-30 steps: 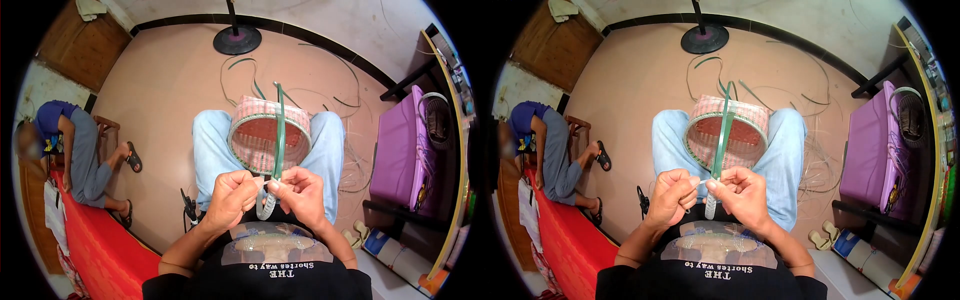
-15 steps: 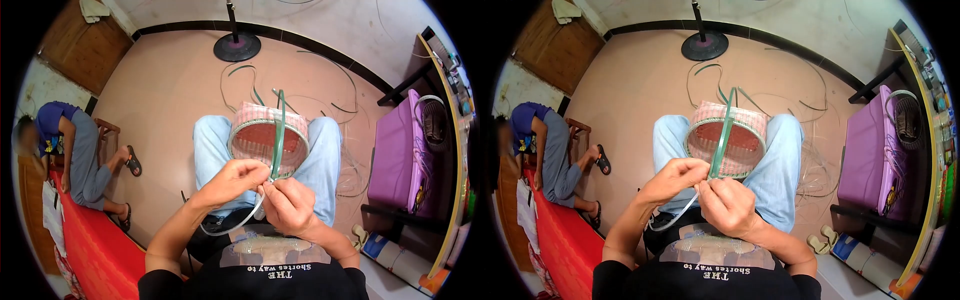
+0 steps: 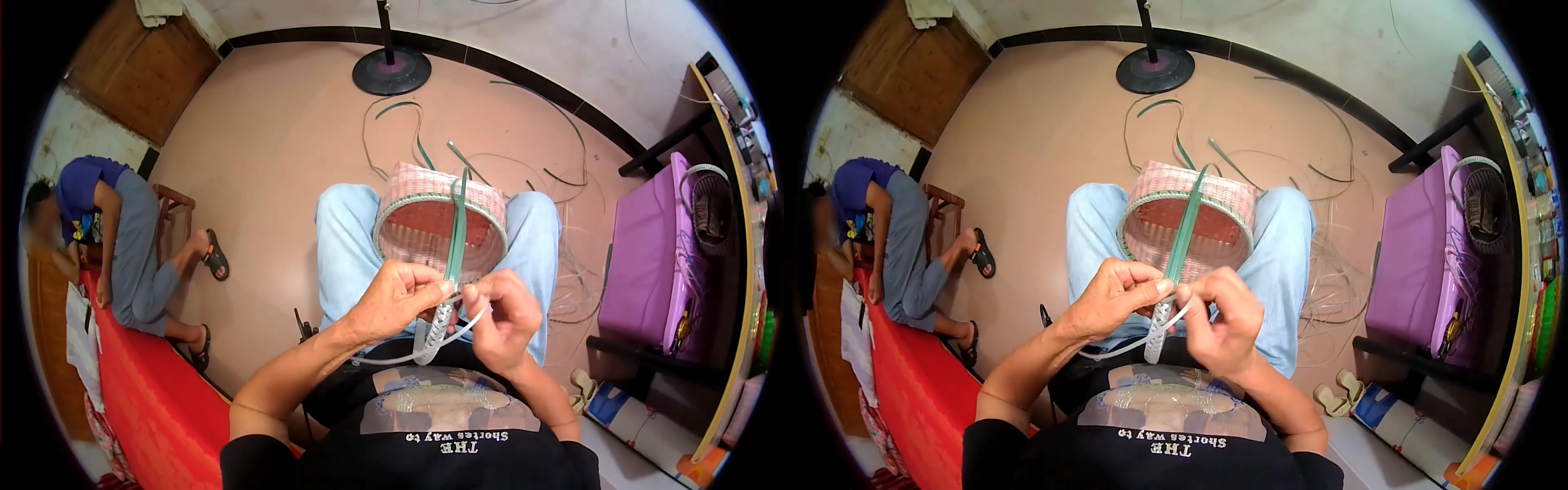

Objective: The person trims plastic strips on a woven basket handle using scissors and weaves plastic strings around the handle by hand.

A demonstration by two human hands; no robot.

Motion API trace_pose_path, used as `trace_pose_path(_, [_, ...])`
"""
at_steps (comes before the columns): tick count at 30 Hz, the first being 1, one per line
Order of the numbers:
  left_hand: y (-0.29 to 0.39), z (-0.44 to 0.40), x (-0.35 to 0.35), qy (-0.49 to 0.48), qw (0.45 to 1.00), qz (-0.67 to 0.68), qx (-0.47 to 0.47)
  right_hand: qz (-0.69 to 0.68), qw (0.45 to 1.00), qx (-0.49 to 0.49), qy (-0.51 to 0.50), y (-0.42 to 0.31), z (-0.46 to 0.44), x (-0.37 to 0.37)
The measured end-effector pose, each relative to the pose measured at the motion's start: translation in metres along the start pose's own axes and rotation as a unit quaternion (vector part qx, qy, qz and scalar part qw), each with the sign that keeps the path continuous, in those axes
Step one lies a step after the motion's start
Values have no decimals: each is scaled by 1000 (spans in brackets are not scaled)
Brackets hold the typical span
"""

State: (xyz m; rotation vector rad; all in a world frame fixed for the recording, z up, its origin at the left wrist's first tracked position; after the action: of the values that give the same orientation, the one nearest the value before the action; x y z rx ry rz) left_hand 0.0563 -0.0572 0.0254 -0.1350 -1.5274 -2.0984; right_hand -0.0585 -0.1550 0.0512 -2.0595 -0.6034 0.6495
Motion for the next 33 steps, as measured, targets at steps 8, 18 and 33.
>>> trace_pose_path(8, [-1, 2, 1, 11, 1000, 27, 1, -347, 888, 300, 16, 48, 28, 17])
trace_pose_path(18, [-27, 6, 4, -18, 979, 193, -59, -559, 704, 438, 3, 77, 41, 45])
trace_pose_path(33, [-34, 7, 11, 115, 963, 243, 6, -696, 526, 489, -3, 128, 16, -33])
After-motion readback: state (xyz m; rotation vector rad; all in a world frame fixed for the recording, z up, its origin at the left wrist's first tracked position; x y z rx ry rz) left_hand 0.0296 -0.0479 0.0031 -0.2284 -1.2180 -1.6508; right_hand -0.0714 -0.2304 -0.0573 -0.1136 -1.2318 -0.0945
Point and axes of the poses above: each hand's wrist, its own z-axis away from the middle knuckle, its own x-axis out of the palm, y = z × x, the point moved 4 cm from there along -z, towards the middle knuckle, and after that the axes turned 1 degree about z, right-handed, at the moved point
